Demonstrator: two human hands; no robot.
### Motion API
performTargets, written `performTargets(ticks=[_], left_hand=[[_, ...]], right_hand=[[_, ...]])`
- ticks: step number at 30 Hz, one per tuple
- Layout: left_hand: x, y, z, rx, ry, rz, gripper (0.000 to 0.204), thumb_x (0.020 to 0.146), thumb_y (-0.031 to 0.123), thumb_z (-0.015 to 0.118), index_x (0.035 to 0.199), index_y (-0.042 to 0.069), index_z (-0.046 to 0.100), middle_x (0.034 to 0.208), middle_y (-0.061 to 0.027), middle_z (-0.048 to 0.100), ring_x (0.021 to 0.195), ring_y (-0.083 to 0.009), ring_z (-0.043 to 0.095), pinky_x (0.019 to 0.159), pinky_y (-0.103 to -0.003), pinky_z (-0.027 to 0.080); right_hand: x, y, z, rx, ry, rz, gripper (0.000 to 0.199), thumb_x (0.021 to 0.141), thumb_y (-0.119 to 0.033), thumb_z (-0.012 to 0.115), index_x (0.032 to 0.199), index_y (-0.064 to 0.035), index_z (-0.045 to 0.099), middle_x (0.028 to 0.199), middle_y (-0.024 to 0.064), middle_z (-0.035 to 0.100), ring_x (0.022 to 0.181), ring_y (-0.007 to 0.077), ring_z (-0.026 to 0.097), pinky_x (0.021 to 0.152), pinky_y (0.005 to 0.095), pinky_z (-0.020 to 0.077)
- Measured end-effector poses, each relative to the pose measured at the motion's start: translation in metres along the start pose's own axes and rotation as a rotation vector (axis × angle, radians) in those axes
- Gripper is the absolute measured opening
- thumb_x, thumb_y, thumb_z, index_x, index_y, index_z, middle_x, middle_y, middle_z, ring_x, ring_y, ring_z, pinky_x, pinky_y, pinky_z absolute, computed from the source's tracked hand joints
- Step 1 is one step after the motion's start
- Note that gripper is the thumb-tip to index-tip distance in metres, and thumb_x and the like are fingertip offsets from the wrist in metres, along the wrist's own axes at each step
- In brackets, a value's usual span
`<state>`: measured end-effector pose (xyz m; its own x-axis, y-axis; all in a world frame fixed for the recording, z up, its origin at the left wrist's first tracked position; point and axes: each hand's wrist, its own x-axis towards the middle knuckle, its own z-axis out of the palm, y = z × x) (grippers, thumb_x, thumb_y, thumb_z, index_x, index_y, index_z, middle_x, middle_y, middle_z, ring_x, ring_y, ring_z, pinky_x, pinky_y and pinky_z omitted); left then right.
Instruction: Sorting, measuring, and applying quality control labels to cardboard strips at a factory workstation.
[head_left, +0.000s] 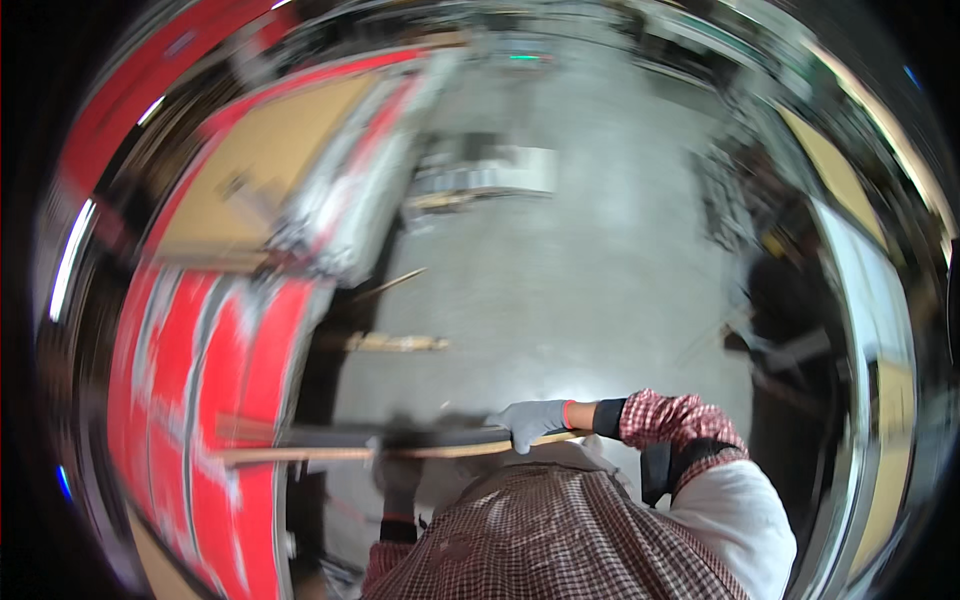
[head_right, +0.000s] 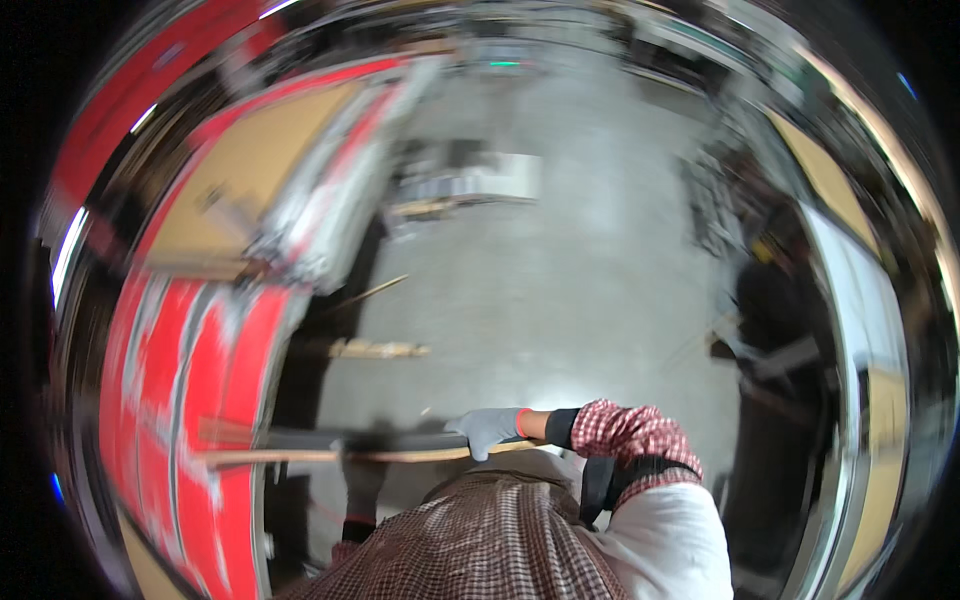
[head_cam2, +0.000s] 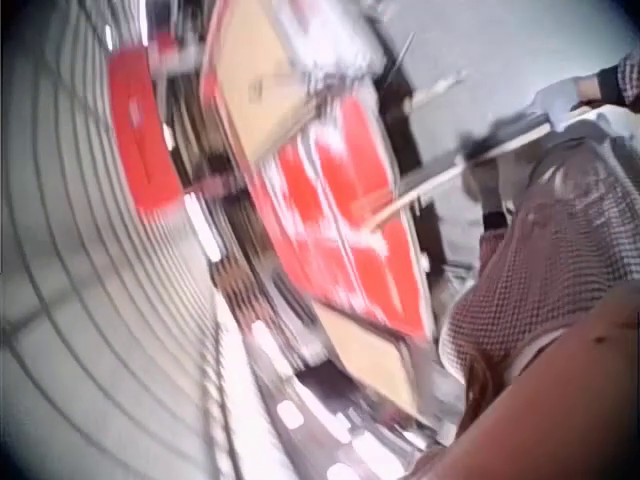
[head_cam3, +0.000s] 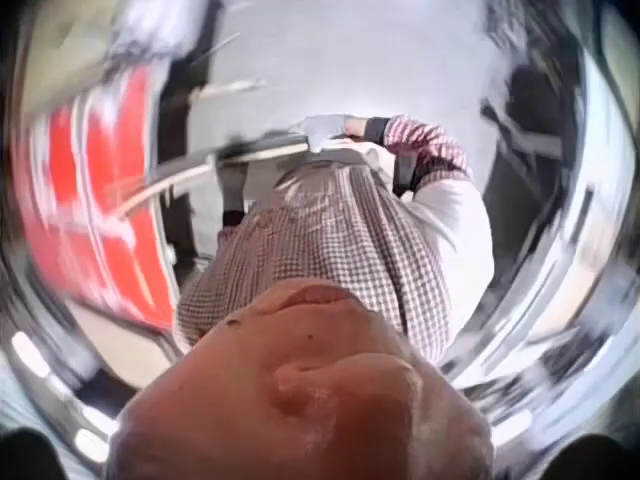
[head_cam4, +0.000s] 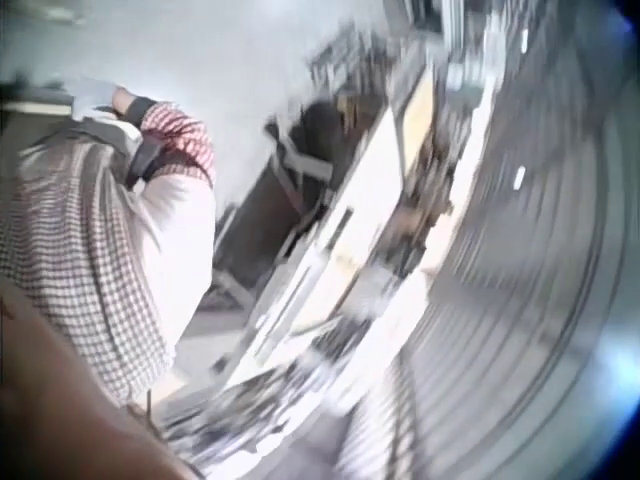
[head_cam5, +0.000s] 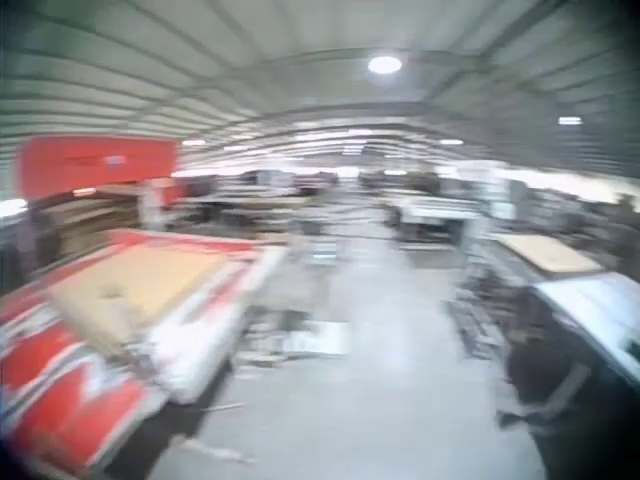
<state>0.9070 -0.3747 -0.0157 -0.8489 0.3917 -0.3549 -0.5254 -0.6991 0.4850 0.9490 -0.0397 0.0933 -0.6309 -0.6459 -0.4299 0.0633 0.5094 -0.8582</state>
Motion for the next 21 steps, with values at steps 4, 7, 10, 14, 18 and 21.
performTargets(ticks=[4, 7, 10, 14, 18, 21], left_hand=[[0.101, -0.063, 0.14, -0.016, 0.096, -0.023, 0.083, 0.085, 0.06, 0.055, 0.137, -0.002, 0.036, 0.139, -0.0194, 0.041, 0.122, -0.0327, 0.045, 0.106, -0.044, 0.035], [0.196, -0.162, 0.197, -0.048, -0.096, -0.103, 0.073, 0.086, 0.055, 0.058, 0.133, 0.002, 0.042, 0.139, -0.021, 0.04, 0.127, -0.0327, 0.04, 0.108, -0.045, 0.033], [0.247, -0.253, 0.302, 0.066, -0.227, -0.094, 0.066, 0.09, 0.053, 0.051, 0.128, 0.0, 0.044, 0.132, -0.019, 0.046, 0.119, -0.0296, 0.046, 0.104, -0.042, 0.037], [0.339, -0.313, 0.403, 0.037, -0.868, -0.24, 0.057, 0.093, 0.048, 0.047, 0.124, -0.001, 0.047, 0.11, -0.0154, 0.059, 0.101, -0.0254, 0.056, 0.092, -0.036, 0.046], [0.371, -0.391, 0.524, 0.093, -0.929, -0.324, 0.062, 0.096, 0.046, 0.041, 0.138, 0.001, 0.036, 0.117, -0.0152, 0.055, 0.104, -0.0239, 0.053, 0.097, -0.037, 0.044], [0.388, -0.44, 0.602, 0.227, -0.46, -0.22, 0.057, 0.097, 0.042, 0.044, 0.139, 0.004, 0.037, 0.121, -0.0135, 0.053, 0.106, -0.0217, 0.052, 0.105, -0.04, 0.039]], right_hand=[[-0.192, 0.035, -0.008, -0.019, 0.362, 0.227, 0.052, 0.06, -0.009, 0.064, 0.11, -0.0066, 0.053, 0.086, 0.0193, 0.064, 0.08, 0.0384, 0.061, 0.067, 0.0449, 0.0463], [-0.276, 0.128, 0.041, -0.096, 0.655, 0.37, 0.056, 0.067, -0.006, 0.06, 0.122, -0.0078, 0.049, 0.085, 0.0187, 0.063, 0.079, 0.0379, 0.061, 0.067, 0.0468, 0.0464], [-0.335, 0.17, 0.066, -0.123, 0.964, 0.431, 0.057, 0.07, -0.004, 0.056, 0.126, -0.008, 0.047, 0.085, 0.0192, 0.063, 0.08, 0.0375, 0.061, 0.068, 0.0464, 0.0471], [-0.391, 0.22, 0.04, 0.007, 0.97, 0.535, 0.06, 0.073, -0.007, 0.054, 0.131, -0.0117, 0.042, 0.086, 0.0186, 0.06, 0.076, 0.039, 0.06, 0.067, 0.0471, 0.0466], [-0.449, 0.275, 0.012, 0.012, 1.216, 0.49, 0.058, 0.073, -0.008, 0.054, 0.129, -0.014, 0.043, 0.086, 0.0185, 0.06, 0.077, 0.0397, 0.06, 0.069, 0.0468, 0.0464], [-0.496, 0.297, -0.033, 0.056, 1.256, 0.559, 0.055, 0.072, -0.008, 0.056, 0.125, -0.0161, 0.047, 0.09, 0.0185, 0.062, 0.082, 0.0407, 0.06, 0.072, 0.0458, 0.0465]])
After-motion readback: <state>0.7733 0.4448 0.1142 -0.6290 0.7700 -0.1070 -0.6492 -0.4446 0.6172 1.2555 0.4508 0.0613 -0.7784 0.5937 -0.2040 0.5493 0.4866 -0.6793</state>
